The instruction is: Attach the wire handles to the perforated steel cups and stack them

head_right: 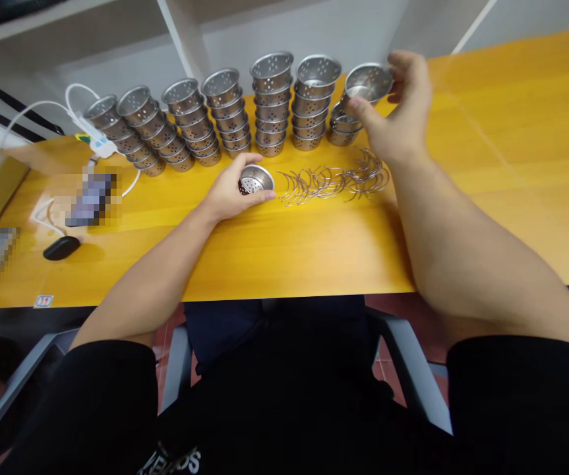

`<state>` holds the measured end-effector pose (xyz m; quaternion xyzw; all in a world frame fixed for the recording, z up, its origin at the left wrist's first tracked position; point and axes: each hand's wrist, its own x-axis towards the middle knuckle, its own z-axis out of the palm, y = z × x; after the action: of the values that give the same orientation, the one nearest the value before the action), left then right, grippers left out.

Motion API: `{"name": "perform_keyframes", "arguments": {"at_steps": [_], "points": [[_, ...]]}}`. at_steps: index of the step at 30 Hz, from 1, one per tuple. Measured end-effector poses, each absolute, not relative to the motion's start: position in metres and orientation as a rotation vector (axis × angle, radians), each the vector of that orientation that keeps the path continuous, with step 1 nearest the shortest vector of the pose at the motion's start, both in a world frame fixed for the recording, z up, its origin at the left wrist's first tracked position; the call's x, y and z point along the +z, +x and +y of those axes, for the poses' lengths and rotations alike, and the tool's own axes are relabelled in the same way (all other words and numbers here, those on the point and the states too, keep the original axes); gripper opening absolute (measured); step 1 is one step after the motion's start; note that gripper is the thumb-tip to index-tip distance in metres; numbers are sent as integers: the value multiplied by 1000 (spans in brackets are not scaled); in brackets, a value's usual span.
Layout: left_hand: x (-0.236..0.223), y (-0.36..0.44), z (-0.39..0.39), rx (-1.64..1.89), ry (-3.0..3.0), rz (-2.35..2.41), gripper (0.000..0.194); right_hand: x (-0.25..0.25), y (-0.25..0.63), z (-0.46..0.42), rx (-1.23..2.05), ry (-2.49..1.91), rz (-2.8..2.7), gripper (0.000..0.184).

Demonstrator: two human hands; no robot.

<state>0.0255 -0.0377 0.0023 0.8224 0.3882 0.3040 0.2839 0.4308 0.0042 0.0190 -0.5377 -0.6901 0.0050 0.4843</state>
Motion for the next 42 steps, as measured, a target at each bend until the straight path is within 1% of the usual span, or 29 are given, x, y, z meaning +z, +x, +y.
{"name": "perform_keyframes", "arguments": {"at_steps": [4, 9, 14, 18, 20, 22, 24, 25, 26, 27, 30, 31, 33, 36, 42], "points": [[5, 25, -39, 795, 2195, 1041, 125, 2, 436, 22, 31, -1495, -1516, 82], [6, 26, -40, 792, 2208, 1049, 126, 2, 430, 18, 78, -1504, -1535, 66], [5, 26, -40, 794, 2221, 1045, 118, -2, 429, 24, 179, -1557, -1493, 66], [7, 26, -42, 799, 2209, 1042, 125, -10, 434, 30, 208, -1494, -1469, 70], [7, 25, -41, 809, 2203, 1039, 126, -9, 437, 29, 156, -1428, -1465, 69], [4, 25, -39, 814, 2188, 1031, 127, -1, 436, 21, 6, -1308, -1478, 59], [-1, 24, -34, 809, 2151, 1017, 133, 13, 426, 6, -162, -1139, -1526, 43], [-4, 24, -31, 804, 2129, 1008, 137, 21, 417, -4, -197, -1061, -1557, 37], [-7, 24, -29, 802, 2110, 998, 141, 29, 405, -16, -159, -1014, -1607, 28], [-10, 24, -27, 804, 2098, 989, 145, 35, 392, -28, -77, -990, -1682, 24], [-13, 25, -26, 822, 2098, 968, 152, 44, 346, -59, 309, -849, -2115, 33], [-12, 25, -27, 821, 2102, 963, 152, 43, 333, -67, 403, -756, -2264, 36], [-9, 25, -30, 810, 2106, 948, 151, 35, 312, -75, 494, -655, -2382, 44], [-1, 25, -35, 809, 2099, 922, 147, 21, 298, -77, 453, -626, -2469, 41], [13, 26, -40, 757, 2128, 907, 130, 12, 305, -69, 307, -668, -2540, 32]]}}
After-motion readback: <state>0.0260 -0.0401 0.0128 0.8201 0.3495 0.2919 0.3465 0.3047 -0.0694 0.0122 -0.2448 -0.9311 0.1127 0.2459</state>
